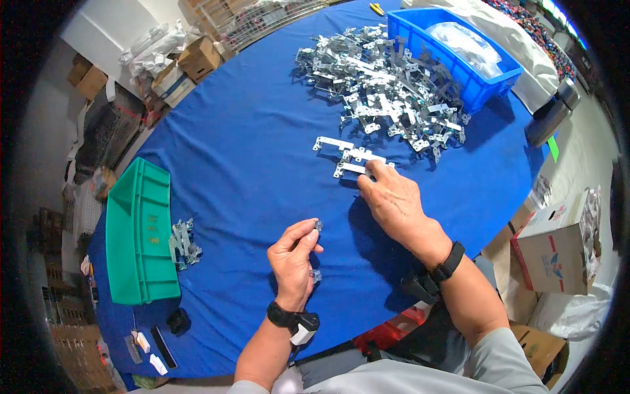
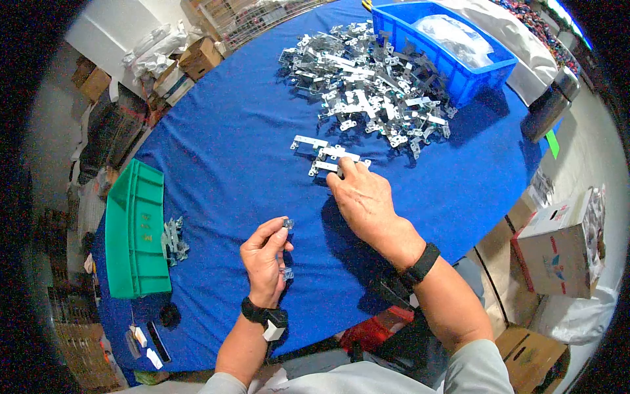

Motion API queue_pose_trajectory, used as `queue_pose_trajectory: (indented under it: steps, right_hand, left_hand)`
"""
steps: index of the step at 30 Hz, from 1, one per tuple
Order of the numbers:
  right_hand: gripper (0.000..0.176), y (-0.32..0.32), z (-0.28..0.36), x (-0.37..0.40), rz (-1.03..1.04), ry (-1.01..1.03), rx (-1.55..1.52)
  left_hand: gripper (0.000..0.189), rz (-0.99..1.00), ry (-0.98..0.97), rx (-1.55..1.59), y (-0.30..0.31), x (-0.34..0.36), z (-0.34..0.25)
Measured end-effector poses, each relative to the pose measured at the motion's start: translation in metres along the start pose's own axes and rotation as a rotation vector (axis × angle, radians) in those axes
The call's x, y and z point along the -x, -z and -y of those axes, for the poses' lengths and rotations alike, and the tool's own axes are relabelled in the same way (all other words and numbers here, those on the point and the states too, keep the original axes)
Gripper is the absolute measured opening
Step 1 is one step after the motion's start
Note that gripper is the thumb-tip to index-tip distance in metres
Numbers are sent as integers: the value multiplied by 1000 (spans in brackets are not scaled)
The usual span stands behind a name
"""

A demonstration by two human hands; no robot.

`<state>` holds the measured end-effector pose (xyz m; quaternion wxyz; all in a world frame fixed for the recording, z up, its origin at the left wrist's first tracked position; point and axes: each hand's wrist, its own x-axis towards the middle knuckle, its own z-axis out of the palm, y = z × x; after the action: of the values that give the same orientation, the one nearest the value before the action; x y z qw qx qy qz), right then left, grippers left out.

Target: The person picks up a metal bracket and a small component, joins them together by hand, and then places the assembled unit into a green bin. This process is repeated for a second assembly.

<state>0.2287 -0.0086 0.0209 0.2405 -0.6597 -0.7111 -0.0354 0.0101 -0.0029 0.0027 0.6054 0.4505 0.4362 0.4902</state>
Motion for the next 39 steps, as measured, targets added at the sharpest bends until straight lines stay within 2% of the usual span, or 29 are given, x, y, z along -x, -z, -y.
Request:
queue_pose_trajectory:
  steps: [7, 9, 10, 13, 20, 24, 28, 29, 30, 34, 39]
  right_hand:
    - [8, 3, 8, 1, 86, 33, -30]
    - [13, 7, 20, 3, 216, -37, -277]
    - [13, 5, 22, 4, 217, -33, -279]
    - [19, 3, 23, 4, 223, -62, -562]
    - [18, -3, 21, 6, 214, -48, -517]
    - [17, 2, 21, 6, 204, -23, -534]
    - [16, 4, 24, 5, 195, -4, -556]
    - [16, 4, 23, 5, 208, -3, -545]
    - [17, 4, 23, 4, 222, -4, -534]
    - [17, 2, 23, 5, 226, 3, -534]
    - [17, 3, 23, 5, 204, 7, -549]
  left_hand:
    - [18, 13, -37, 10, -1, 0, 1]
    - [18, 11, -30, 15, -2, 0, -1]
    - [19, 11, -21, 19, -2, 0, -2]
    - [19, 18, -20, 24, -1, 0, 0]
    - [21, 1, 4, -40, 11, -5, -11]
    - [21, 118, -149, -366, 50, -22, -33]
    - [21, 107, -227, -721, 108, -52, -59]
    - [24, 83, -329, -884, 126, -63, -60]
    - [27, 77, -542, -1087, 139, -72, -66]
    - [27, -23, -653, -1354, 176, -99, -83]
    - [16, 77, -825, -1633, 216, -127, -63]
